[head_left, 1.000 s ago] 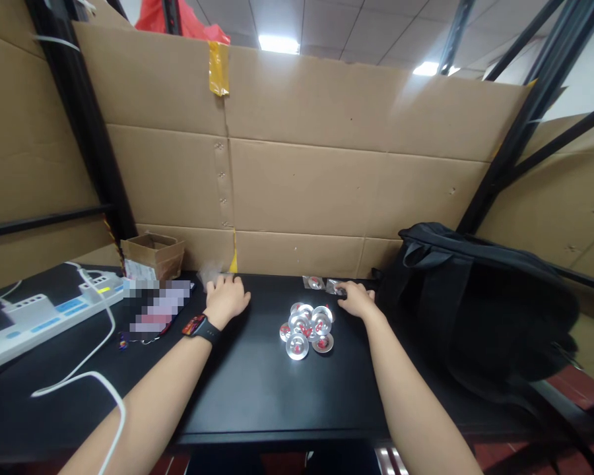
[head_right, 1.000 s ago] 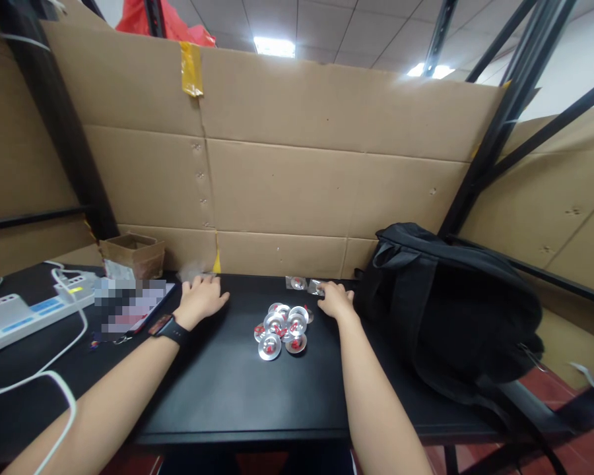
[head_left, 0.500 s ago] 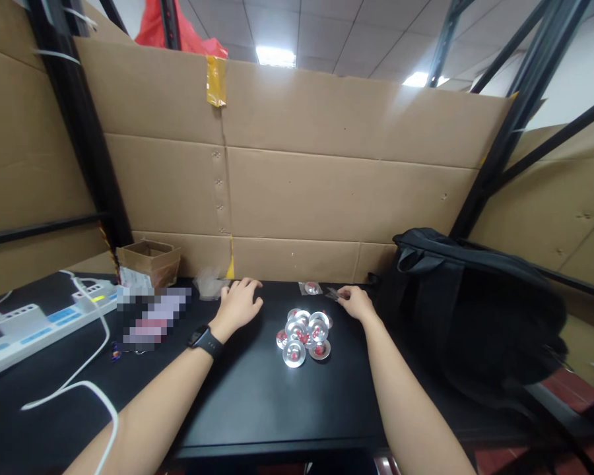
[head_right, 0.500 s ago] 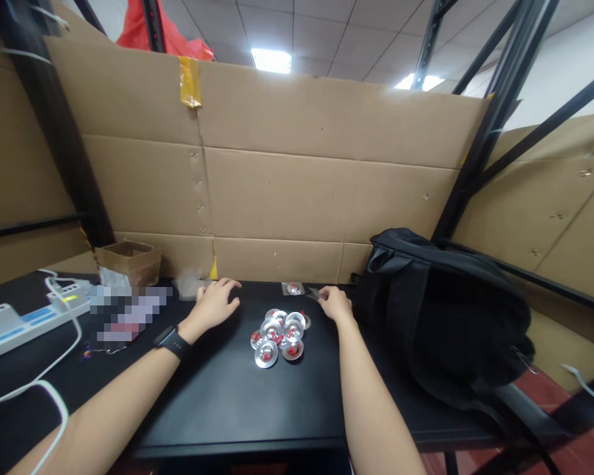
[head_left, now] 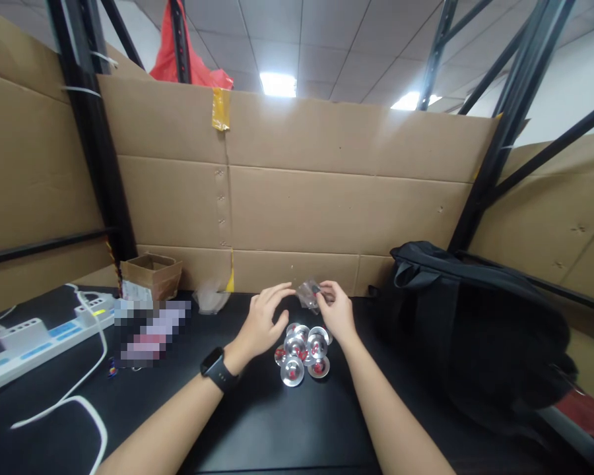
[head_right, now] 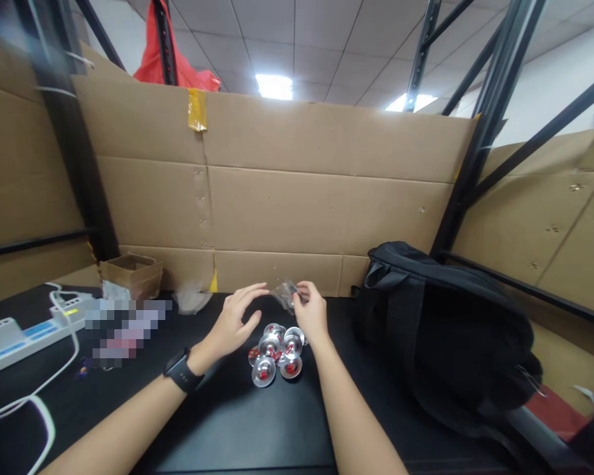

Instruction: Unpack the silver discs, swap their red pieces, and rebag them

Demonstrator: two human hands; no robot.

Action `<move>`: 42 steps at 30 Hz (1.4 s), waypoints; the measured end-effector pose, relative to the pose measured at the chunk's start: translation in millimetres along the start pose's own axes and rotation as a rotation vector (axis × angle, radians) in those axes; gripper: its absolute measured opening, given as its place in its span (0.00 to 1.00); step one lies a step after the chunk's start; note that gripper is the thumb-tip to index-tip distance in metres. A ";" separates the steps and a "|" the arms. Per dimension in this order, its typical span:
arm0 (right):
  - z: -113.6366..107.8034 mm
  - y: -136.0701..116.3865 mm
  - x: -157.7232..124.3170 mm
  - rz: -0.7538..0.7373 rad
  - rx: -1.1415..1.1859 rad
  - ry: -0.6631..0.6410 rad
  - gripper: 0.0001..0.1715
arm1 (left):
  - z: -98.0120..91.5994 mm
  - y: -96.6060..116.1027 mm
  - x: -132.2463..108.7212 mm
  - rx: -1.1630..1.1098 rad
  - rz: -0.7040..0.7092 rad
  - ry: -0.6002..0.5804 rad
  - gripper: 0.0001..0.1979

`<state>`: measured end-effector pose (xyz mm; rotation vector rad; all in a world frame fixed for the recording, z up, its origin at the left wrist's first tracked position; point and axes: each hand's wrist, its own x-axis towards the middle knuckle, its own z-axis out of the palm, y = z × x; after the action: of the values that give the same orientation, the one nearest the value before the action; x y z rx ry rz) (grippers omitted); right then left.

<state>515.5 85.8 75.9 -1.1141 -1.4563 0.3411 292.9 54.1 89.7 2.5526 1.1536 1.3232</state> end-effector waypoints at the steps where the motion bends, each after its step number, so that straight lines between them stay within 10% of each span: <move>1: 5.7 -9.7 -4.3 -0.018 0.024 -0.009 0.13 | 1.1 6.3 0.1 0.011 0.025 -0.020 0.20; 12: 25.5 -26.2 -16.1 0.200 0.476 -0.027 0.20 | 12.7 -20.5 0.8 -0.089 -0.238 0.194 0.07; 20: 29.1 -24.1 -17.1 0.205 0.489 -0.042 0.19 | 16.3 -29.8 8.4 -0.832 -0.326 0.126 0.12; 25: 26.0 -25.0 -17.4 0.055 0.374 -0.031 0.15 | 18.2 -28.9 6.7 -0.799 -0.375 0.186 0.17; 33: 24.7 -27.8 -15.1 0.290 0.632 -0.085 0.22 | 11.3 -40.0 4.4 -0.432 -0.284 0.239 0.05; 42: 21.6 -30.2 -18.3 0.301 0.743 -0.168 0.22 | 11.3 -43.2 4.8 -0.533 -0.220 0.192 0.10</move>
<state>480.3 64.9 82.3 -0.6930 -1.1392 1.1089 277.1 91.6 70.6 1.9066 0.9118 1.5828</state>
